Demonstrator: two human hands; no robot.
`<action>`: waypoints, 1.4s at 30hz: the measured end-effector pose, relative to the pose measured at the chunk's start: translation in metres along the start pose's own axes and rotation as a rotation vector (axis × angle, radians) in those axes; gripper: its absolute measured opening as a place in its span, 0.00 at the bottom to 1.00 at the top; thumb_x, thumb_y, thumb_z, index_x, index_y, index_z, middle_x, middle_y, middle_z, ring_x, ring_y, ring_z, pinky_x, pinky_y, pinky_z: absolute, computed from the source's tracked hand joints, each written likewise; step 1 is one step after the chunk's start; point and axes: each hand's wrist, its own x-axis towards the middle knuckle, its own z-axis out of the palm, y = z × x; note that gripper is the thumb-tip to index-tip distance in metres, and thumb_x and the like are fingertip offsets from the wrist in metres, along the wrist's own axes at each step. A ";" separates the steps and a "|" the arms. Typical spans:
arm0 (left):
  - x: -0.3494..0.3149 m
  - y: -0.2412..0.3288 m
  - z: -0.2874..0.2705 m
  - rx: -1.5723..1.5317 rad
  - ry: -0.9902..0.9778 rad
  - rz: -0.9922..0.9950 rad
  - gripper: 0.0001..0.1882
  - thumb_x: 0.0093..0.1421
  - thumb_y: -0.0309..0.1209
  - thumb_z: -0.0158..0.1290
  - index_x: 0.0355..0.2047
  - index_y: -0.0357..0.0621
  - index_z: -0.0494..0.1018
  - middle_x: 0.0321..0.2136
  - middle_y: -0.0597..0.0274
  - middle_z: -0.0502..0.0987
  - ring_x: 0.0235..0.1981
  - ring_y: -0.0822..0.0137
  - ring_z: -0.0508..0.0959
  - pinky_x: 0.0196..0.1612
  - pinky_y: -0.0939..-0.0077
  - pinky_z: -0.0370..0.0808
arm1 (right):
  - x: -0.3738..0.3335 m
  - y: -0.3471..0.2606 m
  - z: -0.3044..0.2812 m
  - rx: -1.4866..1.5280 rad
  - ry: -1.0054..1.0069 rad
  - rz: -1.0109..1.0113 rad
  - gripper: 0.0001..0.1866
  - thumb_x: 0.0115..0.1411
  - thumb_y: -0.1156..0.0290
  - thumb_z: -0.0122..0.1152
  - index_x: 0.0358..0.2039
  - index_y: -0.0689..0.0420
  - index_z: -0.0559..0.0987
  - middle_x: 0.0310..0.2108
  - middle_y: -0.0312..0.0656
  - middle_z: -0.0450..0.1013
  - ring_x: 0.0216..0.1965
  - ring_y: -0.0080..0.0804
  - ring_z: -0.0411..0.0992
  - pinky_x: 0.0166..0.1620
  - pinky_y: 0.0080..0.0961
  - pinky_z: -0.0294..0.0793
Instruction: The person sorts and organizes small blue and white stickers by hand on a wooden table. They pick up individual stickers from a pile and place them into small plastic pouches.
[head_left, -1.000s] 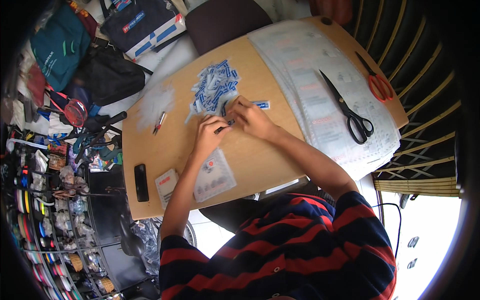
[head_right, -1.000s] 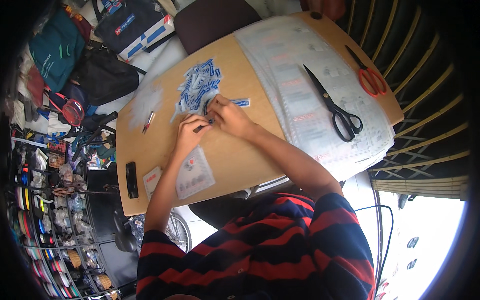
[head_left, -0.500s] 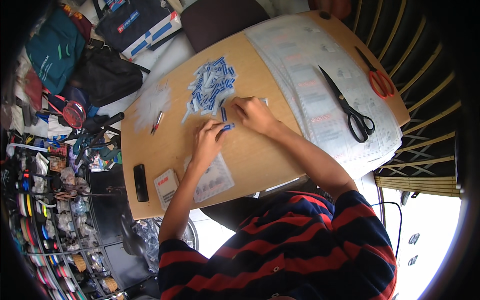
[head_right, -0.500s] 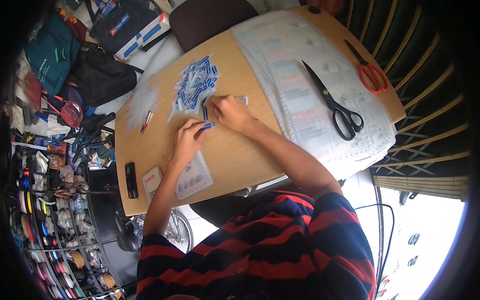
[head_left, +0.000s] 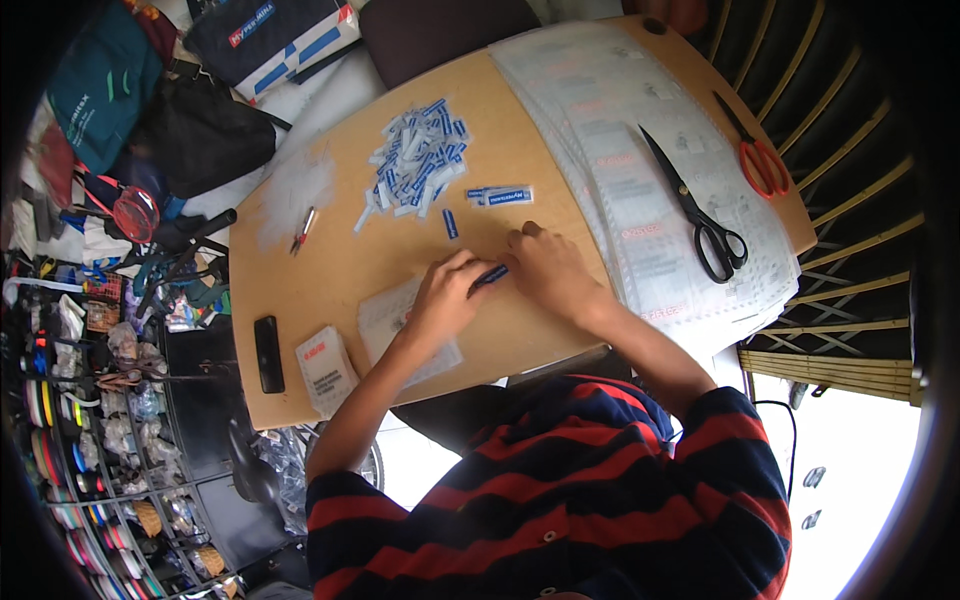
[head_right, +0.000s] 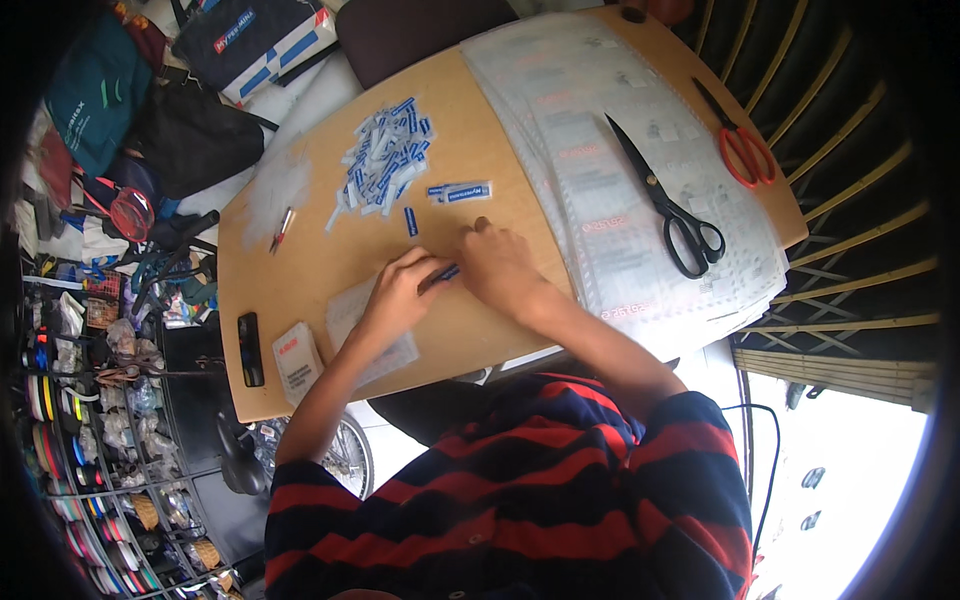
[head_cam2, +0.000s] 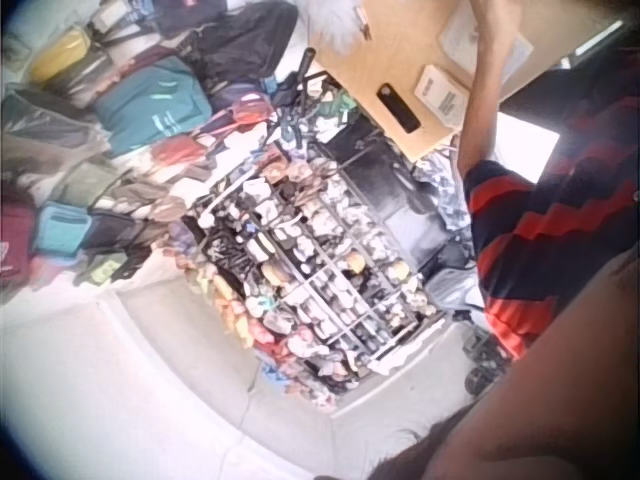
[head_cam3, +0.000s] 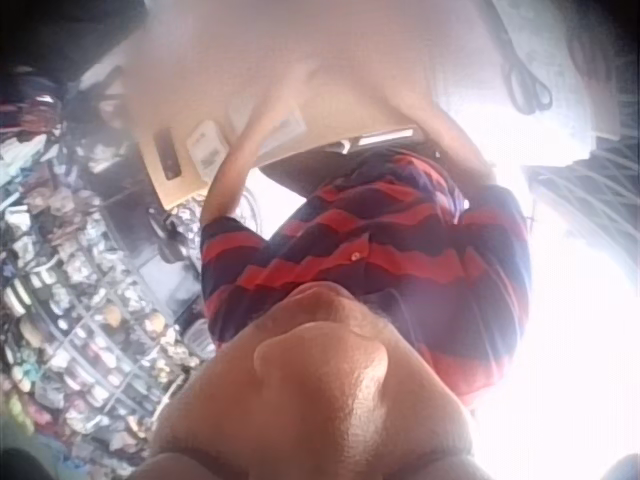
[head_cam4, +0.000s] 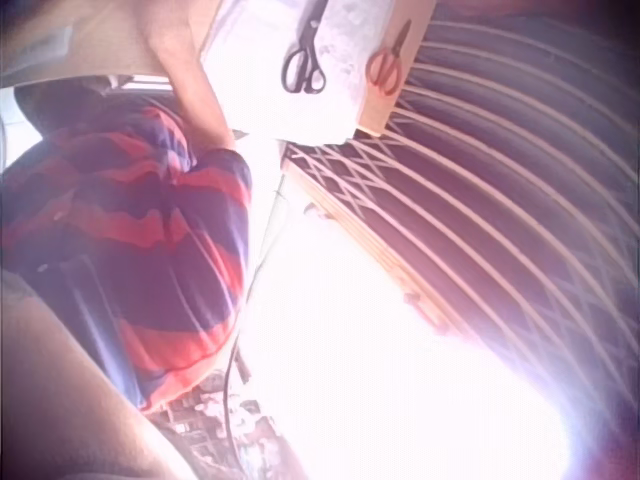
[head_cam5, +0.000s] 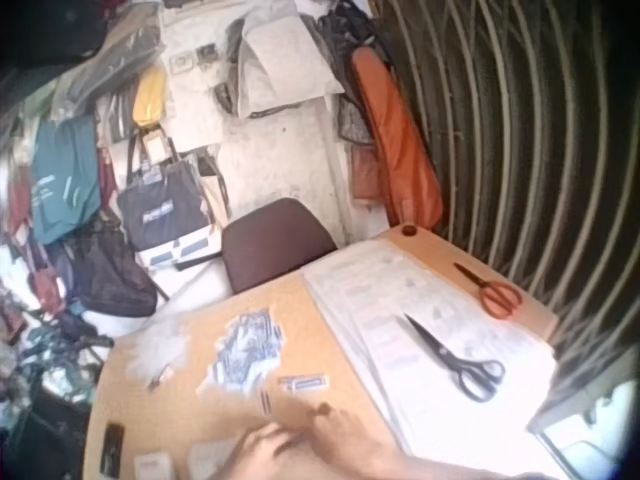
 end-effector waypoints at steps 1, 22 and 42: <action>-0.001 0.009 0.004 -0.020 0.011 0.013 0.15 0.53 0.22 0.60 0.43 0.39 0.78 0.35 0.53 0.77 0.33 0.50 0.78 0.37 0.62 0.75 | -0.012 0.003 0.003 0.005 0.031 0.016 0.10 0.57 0.68 0.62 0.36 0.60 0.79 0.38 0.52 0.74 0.39 0.55 0.74 0.41 0.45 0.74; -0.077 0.090 0.085 0.138 0.392 -0.255 0.21 0.57 0.28 0.57 0.52 0.42 0.72 0.48 0.54 0.71 0.43 0.49 0.71 0.48 0.56 0.69 | -0.103 -0.003 0.014 0.009 0.158 -0.040 0.20 0.49 0.70 0.67 0.44 0.58 0.77 0.42 0.43 0.71 0.43 0.45 0.67 0.46 0.40 0.63; 0.032 0.065 0.024 0.321 0.482 -0.049 0.15 0.48 0.26 0.62 0.38 0.41 0.77 0.32 0.58 0.79 0.38 0.56 0.76 0.44 0.59 0.67 | -0.021 0.005 -0.023 0.615 0.403 0.122 0.14 0.55 0.78 0.64 0.42 0.64 0.74 0.34 0.44 0.79 0.33 0.30 0.78 0.36 0.27 0.73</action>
